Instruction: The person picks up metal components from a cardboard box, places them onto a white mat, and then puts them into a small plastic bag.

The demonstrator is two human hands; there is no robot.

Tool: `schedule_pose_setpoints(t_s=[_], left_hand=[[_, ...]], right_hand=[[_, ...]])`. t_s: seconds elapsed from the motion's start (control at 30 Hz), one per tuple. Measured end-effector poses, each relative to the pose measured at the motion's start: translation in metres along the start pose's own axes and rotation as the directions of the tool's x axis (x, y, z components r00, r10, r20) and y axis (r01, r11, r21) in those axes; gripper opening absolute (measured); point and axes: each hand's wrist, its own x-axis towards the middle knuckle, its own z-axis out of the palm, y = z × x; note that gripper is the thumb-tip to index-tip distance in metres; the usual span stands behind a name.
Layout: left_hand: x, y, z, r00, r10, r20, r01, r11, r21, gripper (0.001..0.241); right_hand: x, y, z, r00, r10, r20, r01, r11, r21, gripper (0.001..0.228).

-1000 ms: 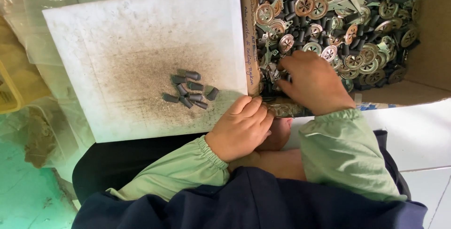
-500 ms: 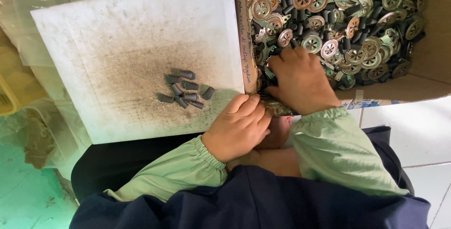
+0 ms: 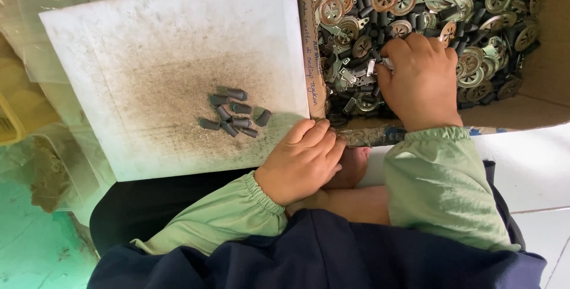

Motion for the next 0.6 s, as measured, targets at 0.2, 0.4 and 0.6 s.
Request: schedule_pose_setpoints(t_s=[0.2,0.4,0.6], left_hand=[[-0.003,-0.002,0.005,1.000,0.003,-0.006,-0.003,1.000,-0.018,0.049],[-0.003,-0.003,0.008,0.999,0.024,-0.030,-0.026,0.998,-0.052,0.040],[-0.001,-0.002,0.004,1.000,0.015,-0.021,-0.016,0.999,-0.045,0.041]], right_hand=[[0.007,-0.031,-0.010,0.969,-0.212,0.125,0.180,0.958,0.225,0.008],[-0.003,-0.071,0.004,0.939,-0.245,0.241,0.237,0.970,0.062,0.018],[0.002,-0.057,0.004,0.938,-0.203,0.281,0.183,0.979,0.094,0.019]])
